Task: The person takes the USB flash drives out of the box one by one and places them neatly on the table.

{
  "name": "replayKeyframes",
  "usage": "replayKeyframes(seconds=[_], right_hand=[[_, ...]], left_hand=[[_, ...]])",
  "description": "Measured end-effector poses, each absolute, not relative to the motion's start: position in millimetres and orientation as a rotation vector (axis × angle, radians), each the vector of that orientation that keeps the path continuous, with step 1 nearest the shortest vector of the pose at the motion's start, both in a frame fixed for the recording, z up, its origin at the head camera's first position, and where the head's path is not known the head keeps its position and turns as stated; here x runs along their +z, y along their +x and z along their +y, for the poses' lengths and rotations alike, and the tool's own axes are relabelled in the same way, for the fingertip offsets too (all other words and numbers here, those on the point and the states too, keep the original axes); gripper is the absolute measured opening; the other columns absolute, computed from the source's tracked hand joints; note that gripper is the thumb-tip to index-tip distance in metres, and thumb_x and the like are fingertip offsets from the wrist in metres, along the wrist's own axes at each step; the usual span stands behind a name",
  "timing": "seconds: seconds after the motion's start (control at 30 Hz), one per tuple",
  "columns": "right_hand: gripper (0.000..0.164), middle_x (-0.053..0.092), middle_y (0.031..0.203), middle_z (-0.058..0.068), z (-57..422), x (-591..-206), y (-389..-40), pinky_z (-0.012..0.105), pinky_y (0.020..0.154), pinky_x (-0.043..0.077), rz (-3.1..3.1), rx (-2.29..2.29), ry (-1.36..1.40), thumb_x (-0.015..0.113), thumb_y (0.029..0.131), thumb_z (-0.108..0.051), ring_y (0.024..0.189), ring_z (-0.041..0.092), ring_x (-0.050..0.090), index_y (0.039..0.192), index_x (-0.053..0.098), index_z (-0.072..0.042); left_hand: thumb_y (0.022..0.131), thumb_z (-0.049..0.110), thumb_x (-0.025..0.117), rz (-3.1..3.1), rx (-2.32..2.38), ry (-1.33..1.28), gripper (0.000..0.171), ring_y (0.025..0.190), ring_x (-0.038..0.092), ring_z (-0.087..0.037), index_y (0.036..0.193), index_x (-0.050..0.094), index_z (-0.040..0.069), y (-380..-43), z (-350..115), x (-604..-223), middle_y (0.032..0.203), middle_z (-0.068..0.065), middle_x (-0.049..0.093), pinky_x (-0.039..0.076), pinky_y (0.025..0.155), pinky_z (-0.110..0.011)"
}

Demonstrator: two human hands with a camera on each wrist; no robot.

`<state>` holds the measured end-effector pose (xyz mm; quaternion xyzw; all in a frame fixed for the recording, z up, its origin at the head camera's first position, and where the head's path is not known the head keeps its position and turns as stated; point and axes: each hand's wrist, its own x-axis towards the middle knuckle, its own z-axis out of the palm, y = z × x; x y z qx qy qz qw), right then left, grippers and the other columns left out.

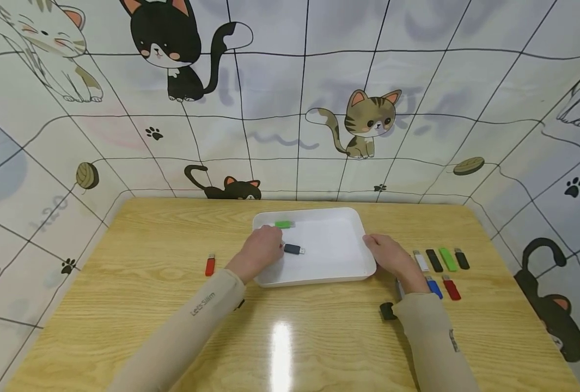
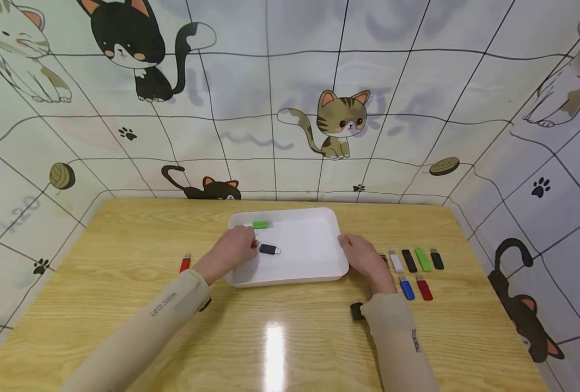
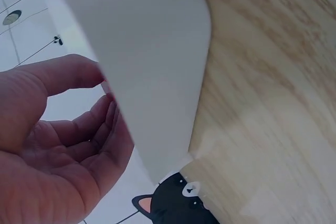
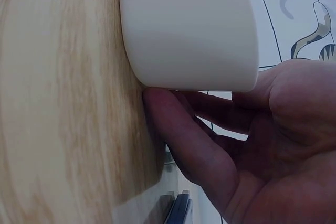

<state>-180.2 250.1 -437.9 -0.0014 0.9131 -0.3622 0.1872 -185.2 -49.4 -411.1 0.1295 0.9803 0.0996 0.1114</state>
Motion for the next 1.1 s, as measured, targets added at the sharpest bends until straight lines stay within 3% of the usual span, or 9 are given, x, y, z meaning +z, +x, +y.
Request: replayKeyframes(seconds=[0.23, 0.57, 0.83, 1.1], right_hand=[[0.061, 0.043, 0.142, 0.028, 249, -439, -181, 0.054, 0.107, 0.030, 2.570, -1.025, -0.012, 0.027, 0.106, -0.035, 0.131, 0.041, 0.038, 0.145, 0.036, 0.010], [0.062, 0.042, 0.142, 0.029, 249, -438, -181, 0.055, 0.108, 0.029, 2.578, -0.995, -0.001, 0.026, 0.106, -0.036, 0.132, 0.042, 0.036, 0.145, 0.036, 0.010], [0.064, 0.039, 0.144, 0.029, 250, -436, -180, 0.056, 0.108, 0.028, 2.571, -0.993, 0.027, 0.026, 0.105, -0.039, 0.132, 0.041, 0.036, 0.147, 0.033, 0.010], [0.062, 0.045, 0.138, 0.028, 249, -437, -179, 0.055, 0.106, 0.032, 2.568, -1.014, 0.013, 0.027, 0.105, -0.037, 0.121, 0.037, 0.045, 0.145, 0.035, 0.010]], left_hand=[[0.085, 0.017, 0.067, 2.879, 0.473, 0.294, 0.013, 0.074, 0.050, -0.018, 0.088, 0.061, 0.006, -179, -60, -403, 0.080, -0.004, 0.054, 0.043, 0.057, -0.027], [0.083, 0.016, 0.068, 2.813, 0.769, 0.162, 0.020, 0.075, 0.054, -0.019, 0.100, 0.063, 0.007, -165, -75, -390, 0.085, -0.002, 0.059, 0.048, 0.058, -0.025], [0.082, 0.015, 0.068, 2.875, 0.842, 0.161, 0.020, 0.076, 0.053, -0.019, 0.100, 0.065, 0.008, -158, -87, -385, 0.084, -0.002, 0.060, 0.048, 0.062, -0.026], [0.081, 0.013, 0.068, 2.938, 0.931, 0.202, 0.017, 0.073, 0.053, -0.018, 0.095, 0.065, 0.005, -151, -104, -383, 0.081, -0.003, 0.060, 0.047, 0.062, -0.028]])
